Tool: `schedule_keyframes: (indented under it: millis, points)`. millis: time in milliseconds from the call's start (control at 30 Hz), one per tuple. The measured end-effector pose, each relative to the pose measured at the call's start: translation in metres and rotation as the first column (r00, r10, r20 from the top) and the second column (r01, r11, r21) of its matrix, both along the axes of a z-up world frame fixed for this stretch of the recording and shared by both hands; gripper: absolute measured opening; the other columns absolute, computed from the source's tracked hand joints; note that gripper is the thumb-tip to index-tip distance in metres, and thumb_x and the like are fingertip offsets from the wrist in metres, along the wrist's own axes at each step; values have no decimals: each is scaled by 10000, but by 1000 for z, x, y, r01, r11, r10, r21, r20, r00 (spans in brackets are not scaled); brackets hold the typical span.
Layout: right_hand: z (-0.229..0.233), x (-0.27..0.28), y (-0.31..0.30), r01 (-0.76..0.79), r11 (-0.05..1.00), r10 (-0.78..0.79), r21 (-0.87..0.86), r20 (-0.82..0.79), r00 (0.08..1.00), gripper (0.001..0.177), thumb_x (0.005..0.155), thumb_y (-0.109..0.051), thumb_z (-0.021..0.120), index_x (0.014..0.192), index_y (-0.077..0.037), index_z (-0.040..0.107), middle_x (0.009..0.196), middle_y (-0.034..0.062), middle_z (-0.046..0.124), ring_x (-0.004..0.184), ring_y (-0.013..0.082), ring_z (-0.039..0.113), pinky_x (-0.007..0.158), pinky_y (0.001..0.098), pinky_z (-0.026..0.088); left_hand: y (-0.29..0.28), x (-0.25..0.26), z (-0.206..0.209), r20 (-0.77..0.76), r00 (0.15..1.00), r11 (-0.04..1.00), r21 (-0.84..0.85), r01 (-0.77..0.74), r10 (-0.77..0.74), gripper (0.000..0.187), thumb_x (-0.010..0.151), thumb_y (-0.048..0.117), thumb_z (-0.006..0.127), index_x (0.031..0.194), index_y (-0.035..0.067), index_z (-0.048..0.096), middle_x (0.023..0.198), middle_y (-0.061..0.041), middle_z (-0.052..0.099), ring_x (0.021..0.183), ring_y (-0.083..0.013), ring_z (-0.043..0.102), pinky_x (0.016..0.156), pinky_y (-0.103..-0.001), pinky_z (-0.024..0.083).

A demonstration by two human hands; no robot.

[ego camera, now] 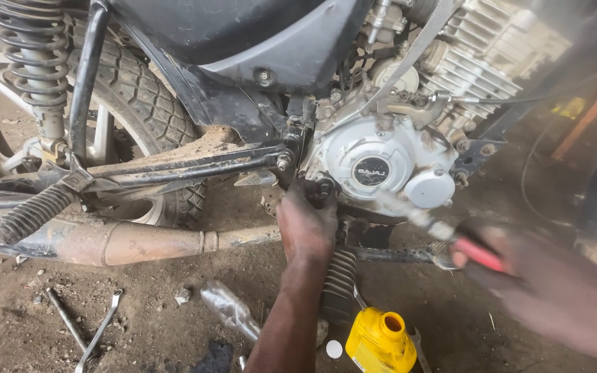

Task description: Removing a bolt from a motorcycle engine using pliers and a socket wrench.

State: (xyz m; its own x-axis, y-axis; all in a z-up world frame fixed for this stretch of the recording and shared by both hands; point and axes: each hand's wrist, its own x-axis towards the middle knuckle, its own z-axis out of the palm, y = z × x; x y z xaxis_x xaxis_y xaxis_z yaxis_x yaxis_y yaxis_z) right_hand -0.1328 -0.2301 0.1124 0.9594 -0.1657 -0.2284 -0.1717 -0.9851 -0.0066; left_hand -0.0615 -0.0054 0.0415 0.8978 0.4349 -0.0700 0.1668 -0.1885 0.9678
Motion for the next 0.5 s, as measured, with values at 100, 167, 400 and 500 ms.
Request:
schedule_keyframes:
  millis: [100,167,400,500]
  points:
    - [2,3,52,-41,999,36,-32,-160,986,210,994,-182,540,1121,-291,668,866,-68,598,637,53,546,543,190,450,4,-5,1,-17,999,998,-53,45,-46,324,896,229,772,1182,116,671,1090,-53,771,1013,-178,749,950,-368,620]
    - [-8,11,71,25,915,32,403,-135,990,401,1030,-539,478,1187,-183,578,912,12,544,695,128,495,583,281,488,6,-6,4,-12,997,992,-108,71,-73,304,927,143,733,1222,116,663,1136,-68,772,1066,-186,757,972,-392,621]
    - [5,-4,89,5,763,52,646,-68,996,459,952,-201,692,1343,-368,518,1116,31,807,936,155,695,877,316,520,11,4,-17,64,994,996,12,93,-94,258,968,16,617,1200,107,679,1048,-79,778,938,-182,761,865,-359,669]
    - [-11,-10,73,58,780,-10,623,-80,997,661,891,-223,647,1446,-544,484,1634,-147,419,1437,151,522,1127,521,477,12,0,-16,49,993,992,-67,106,-103,350,917,100,721,1260,112,651,1082,-47,760,997,-175,735,937,-342,632]
